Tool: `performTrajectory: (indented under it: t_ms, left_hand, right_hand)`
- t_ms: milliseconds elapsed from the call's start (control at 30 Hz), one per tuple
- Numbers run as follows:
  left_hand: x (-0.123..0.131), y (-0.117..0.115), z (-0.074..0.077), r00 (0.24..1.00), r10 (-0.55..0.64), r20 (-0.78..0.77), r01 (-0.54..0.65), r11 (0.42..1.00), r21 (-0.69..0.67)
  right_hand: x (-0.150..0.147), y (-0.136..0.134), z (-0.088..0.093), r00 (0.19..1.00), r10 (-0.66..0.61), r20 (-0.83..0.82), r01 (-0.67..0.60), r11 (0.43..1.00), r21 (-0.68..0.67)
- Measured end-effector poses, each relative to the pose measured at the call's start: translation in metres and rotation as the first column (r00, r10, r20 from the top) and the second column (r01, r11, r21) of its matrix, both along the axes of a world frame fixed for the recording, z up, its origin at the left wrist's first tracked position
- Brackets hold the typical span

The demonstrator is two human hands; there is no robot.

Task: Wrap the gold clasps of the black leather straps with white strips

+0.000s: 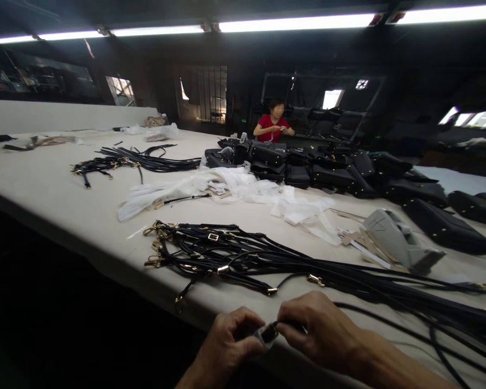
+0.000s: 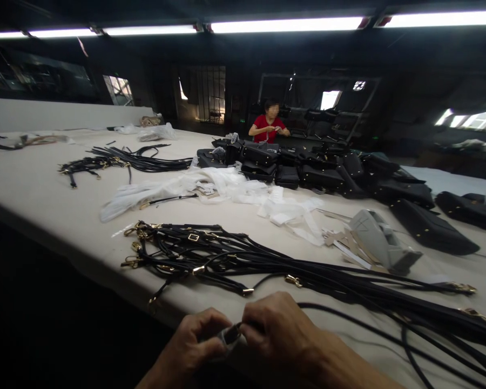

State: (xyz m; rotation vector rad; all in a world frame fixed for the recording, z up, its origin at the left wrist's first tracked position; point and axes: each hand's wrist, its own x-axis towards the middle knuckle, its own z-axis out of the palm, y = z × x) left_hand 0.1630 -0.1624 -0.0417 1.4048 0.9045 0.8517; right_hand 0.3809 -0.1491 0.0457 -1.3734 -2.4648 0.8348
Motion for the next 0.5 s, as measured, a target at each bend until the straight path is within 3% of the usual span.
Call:
performTrajectory:
  t_ms: [67,167,233,333,400,500]
  left_hand:
    - [0.005,-0.001,0.002,0.985,-0.052,0.163,0.102,0.943,-0.315]
    - [0.009,-0.002,0.011,0.964,-0.055,0.262,0.174,0.871,-0.458]
    - [0.011,-0.002,0.022,0.977,-0.084,0.194,0.155,0.909,-0.388]
    - [0.016,-0.002,0.033,0.997,-0.073,-0.033,0.067,0.987,-0.147]
    - [0.014,-0.001,0.027,0.989,-0.033,-0.147,0.036,0.999,0.019]
    - [-0.003,0.002,0.004,0.97,0.039,-0.24,0.004,0.985,0.175]
  right_hand:
    - [0.001,-0.007,0.003,0.962,0.183,0.202,-0.233,0.938,0.257]
    - [-0.004,-0.014,0.004,0.891,0.277,0.361,-0.4,0.855,0.331]
    - [-0.009,-0.017,0.004,0.89,0.244,0.385,-0.373,0.875,0.308]
    - [-0.011,-0.019,0.01,0.93,0.115,0.35,-0.193,0.961,0.198]
    - [-0.005,-0.019,0.019,0.953,0.032,0.3,-0.062,0.994,0.091]
    - [0.016,-0.015,0.032,0.975,-0.071,0.21,0.099,0.987,-0.126]
